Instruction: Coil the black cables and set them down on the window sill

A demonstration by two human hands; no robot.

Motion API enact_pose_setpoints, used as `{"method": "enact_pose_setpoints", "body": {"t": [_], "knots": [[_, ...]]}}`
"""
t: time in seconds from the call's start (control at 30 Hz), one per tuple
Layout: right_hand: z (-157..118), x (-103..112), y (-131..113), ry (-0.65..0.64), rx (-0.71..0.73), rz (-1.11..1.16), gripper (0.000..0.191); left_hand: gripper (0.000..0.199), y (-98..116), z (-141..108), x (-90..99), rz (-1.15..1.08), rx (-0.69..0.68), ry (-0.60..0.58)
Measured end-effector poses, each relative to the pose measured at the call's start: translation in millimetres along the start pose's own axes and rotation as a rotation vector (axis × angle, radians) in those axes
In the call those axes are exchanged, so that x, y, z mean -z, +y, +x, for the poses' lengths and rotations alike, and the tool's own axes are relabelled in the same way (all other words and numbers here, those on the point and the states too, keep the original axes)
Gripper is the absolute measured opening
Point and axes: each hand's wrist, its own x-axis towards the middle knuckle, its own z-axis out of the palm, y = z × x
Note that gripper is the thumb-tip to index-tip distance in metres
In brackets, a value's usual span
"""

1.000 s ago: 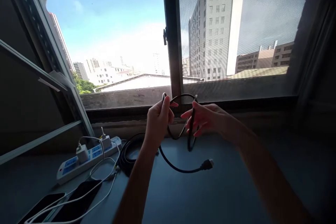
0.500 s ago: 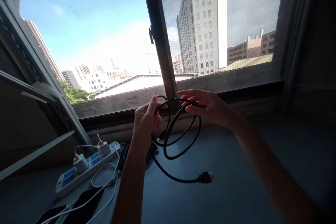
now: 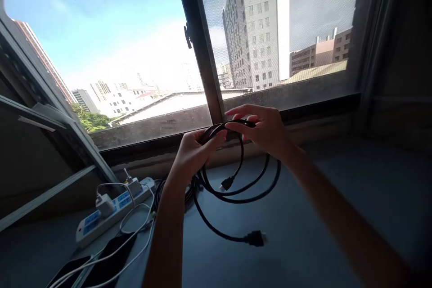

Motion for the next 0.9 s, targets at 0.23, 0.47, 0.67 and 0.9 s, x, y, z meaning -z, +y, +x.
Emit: {"method": "enact_pose_setpoints", "body": {"t": [0.23, 0.47, 0.67, 0.9], "knots": [[-1, 0, 6, 0.019, 0.221, -0.169, 0.02, 0.036, -1, 2, 4.3, -0.233, -0.002, -0.06], [-4, -11, 0, -0.031, 0.196, -0.191, 0.009, 0.053, 3, 0, -2.9, -0.239, 0.043, -0.009], [-6, -13, -10, -0.074, 0.068, -0.132, 0.006, 0.044, -4, 4, -4.2, -0.161, 0.059, 0.094], [10, 28, 25, 0.405, 0.028, 0.031, 0.027, 0.038, -23, 18, 13.9, -0.082, 0.083, 0.387]]}}
